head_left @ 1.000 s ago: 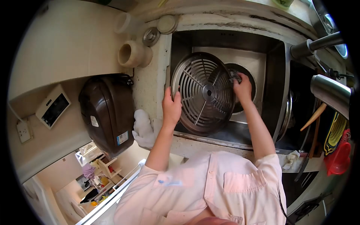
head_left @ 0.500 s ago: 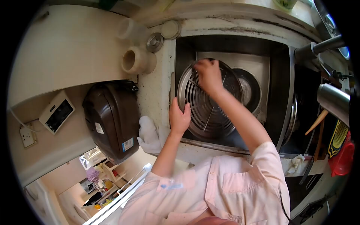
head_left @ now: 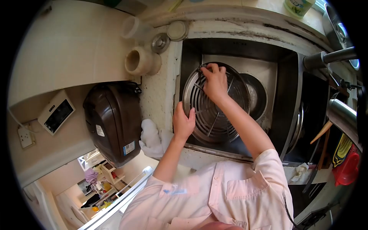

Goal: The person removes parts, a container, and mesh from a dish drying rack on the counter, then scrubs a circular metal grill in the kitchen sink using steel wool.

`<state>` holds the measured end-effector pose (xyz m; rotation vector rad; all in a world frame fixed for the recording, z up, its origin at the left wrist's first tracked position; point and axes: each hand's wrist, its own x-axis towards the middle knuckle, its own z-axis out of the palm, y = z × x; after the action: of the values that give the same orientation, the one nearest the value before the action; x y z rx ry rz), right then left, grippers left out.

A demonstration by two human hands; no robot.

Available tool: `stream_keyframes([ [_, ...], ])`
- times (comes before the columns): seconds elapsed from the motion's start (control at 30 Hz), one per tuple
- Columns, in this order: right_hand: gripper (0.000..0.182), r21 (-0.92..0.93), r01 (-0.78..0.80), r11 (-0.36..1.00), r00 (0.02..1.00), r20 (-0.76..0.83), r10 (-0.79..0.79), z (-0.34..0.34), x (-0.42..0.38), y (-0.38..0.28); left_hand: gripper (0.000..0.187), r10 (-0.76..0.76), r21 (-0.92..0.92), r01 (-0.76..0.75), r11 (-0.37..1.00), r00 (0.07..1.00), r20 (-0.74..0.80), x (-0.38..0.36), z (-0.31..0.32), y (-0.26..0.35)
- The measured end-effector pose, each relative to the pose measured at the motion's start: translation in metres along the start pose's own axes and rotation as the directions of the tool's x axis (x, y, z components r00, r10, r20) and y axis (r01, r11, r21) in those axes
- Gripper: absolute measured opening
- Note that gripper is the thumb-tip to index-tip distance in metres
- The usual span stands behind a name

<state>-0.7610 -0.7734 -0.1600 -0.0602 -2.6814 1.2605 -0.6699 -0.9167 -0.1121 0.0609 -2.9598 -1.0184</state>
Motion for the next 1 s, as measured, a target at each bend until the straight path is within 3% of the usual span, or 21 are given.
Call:
stream_keyframes([
  [0.07,0.037,0.023,0.146,0.989,0.989,0.032,-0.147,-0.008,-0.019,-0.028,0.035,0.047,-0.005,-0.047,0.999,0.998,-0.031,0.001,0.001,0.004],
  [0.1,0.041,0.146,0.227,0.963,0.973,0.013,-0.231,-0.01,-0.031,-0.036,0.035,0.02,-0.023,-0.02,1.0,1.0,-0.014,0.001,0.0,0.005],
  [0.23,0.037,-0.061,0.0,0.998,0.996,-0.088,-0.005,-0.004,0.002,-0.002,0.036,-0.009,-0.051,0.009,0.999,1.0,0.001,0.0,0.0,0.008],
  [0.33,0.037,-0.044,0.177,0.983,0.984,0.013,-0.177,-0.005,-0.021,-0.028,0.036,0.03,-0.03,-0.031,0.999,0.999,-0.016,0.0,0.001,0.003],
  [0.37,0.035,0.029,0.273,0.961,0.962,-0.022,-0.273,-0.003,-0.028,-0.032,0.036,0.037,-0.023,-0.038,0.999,0.999,-0.016,-0.002,0.001,0.001],
  [0.5,0.032,-0.088,0.152,0.984,0.986,-0.052,-0.157,-0.001,-0.005,-0.007,0.037,0.009,0.001,-0.009,1.0,1.0,-0.009,-0.001,-0.001,0.004],
  [0.6,0.031,0.085,0.342,0.936,0.932,0.095,-0.349,-0.017,-0.05,-0.042,0.037,0.04,-0.016,-0.04,0.999,0.999,-0.011,0.0,0.0,-0.001],
  [0.7,0.03,0.135,0.469,0.873,0.873,0.079,-0.481,-0.02,-0.069,-0.041,0.033,0.039,-0.036,-0.04,0.999,0.999,-0.015,0.001,-0.001,-0.004],
  [0.8,0.03,-0.015,0.299,0.954,0.952,0.081,-0.297,-0.016,-0.021,-0.025,0.028,0.019,-0.015,-0.019,1.0,0.999,-0.047,0.002,0.004,-0.006],
  [0.83,0.031,0.031,0.289,0.957,0.957,0.012,-0.289,-0.011,-0.014,-0.017,0.027,-0.023,-0.014,0.023,1.0,1.0,0.005,0.004,0.0,0.003],
  [0.93,0.033,0.136,0.365,0.921,0.909,0.162,-0.384,-0.011,-0.059,-0.035,0.03,0.019,0.007,-0.019,1.0,1.0,0.002,0.001,-0.001,0.0],
  [0.97,0.034,0.134,0.482,0.866,0.866,0.082,-0.494,-0.02,-0.069,-0.042,0.03,0.017,-0.032,-0.017,0.999,1.0,0.005,0.002,-0.001,0.0],
  [1.0,0.034,0.099,0.458,0.884,0.882,0.075,-0.465,-0.021,-0.062,-0.038,0.03,0.016,-0.07,-0.015,0.997,1.0,0.011,0.003,0.0,0.001],
])
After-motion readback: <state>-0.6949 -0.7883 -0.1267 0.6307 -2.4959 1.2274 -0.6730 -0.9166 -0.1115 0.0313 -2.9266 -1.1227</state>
